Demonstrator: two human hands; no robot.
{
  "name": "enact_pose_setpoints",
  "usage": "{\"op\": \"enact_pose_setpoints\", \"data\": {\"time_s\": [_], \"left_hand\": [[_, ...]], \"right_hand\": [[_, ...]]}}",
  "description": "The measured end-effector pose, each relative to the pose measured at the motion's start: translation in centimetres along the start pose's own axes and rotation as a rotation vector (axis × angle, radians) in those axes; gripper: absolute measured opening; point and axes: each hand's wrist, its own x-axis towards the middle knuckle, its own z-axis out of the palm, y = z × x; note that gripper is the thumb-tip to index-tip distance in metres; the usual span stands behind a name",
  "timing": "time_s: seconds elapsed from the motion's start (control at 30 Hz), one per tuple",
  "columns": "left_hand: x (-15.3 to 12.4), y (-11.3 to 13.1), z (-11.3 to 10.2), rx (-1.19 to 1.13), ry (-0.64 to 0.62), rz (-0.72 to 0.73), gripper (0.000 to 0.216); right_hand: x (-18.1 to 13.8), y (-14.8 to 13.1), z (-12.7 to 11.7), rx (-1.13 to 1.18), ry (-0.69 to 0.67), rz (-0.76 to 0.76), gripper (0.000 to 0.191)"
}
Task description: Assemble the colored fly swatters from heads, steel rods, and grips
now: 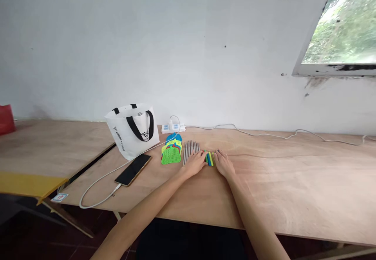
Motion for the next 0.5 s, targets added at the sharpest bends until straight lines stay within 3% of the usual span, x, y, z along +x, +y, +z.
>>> {"op": "enact_pose_setpoints", "data": {"time_s": [0.27,0.5], "left_hand": [[-1.8,1.0,0.5,-0.068,0.036,-0.047,0.042],[-1.4,1.6,1.0,-0.030,0.071,-0.070,0.042]], "right_hand": [[0.4,-2.1,1.4,-0.086,-0.023,-0.038,0.056],[0.4,-2.7,1.7,-0.132,-0.019,-0.020,0.056]]}}
